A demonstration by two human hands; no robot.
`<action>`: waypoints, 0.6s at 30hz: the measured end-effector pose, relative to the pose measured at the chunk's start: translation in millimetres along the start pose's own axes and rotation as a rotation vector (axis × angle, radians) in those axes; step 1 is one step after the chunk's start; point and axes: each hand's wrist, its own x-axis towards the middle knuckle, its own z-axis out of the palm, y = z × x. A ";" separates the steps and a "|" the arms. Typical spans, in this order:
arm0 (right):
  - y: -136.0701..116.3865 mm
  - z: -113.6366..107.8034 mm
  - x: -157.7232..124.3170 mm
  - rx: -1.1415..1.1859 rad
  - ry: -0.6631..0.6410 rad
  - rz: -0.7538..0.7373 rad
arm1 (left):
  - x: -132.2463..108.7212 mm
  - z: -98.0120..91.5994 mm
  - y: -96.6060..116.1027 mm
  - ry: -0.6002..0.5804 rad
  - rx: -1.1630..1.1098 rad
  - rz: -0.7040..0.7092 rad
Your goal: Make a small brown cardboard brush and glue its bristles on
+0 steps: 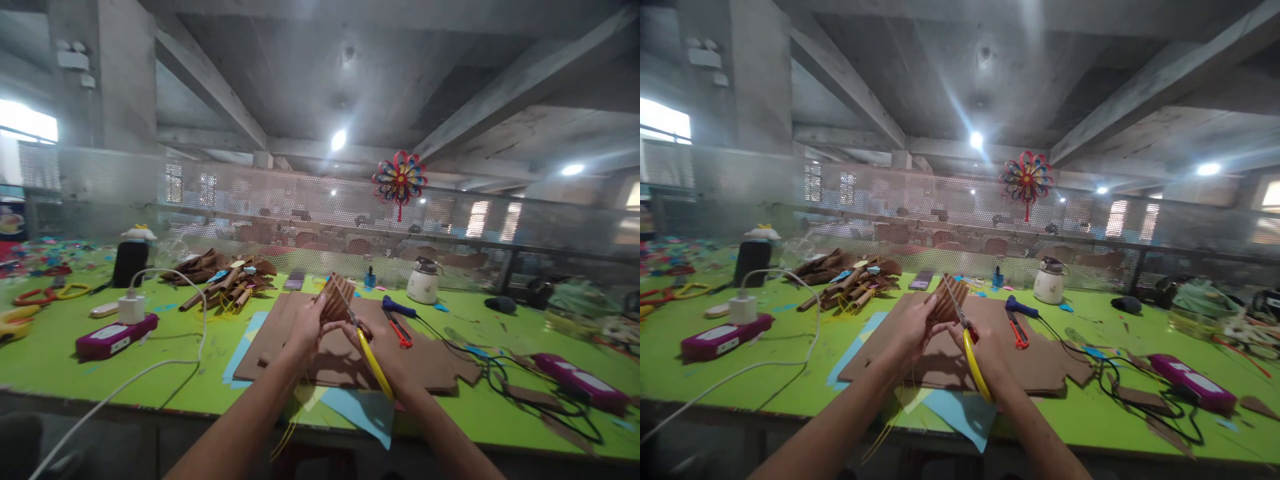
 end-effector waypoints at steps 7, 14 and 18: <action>1.8 1.0 -1.0 0.037 -0.015 0.003 | -1.6 0.6 -0.1 0.012 0.015 0.023; 3.2 1.9 -2.6 0.031 0.016 -0.004 | -2.0 2.6 1.1 0.025 0.022 0.020; 4.3 1.8 -3.1 0.031 0.010 -0.003 | -2.2 3.1 1.7 0.026 0.033 0.015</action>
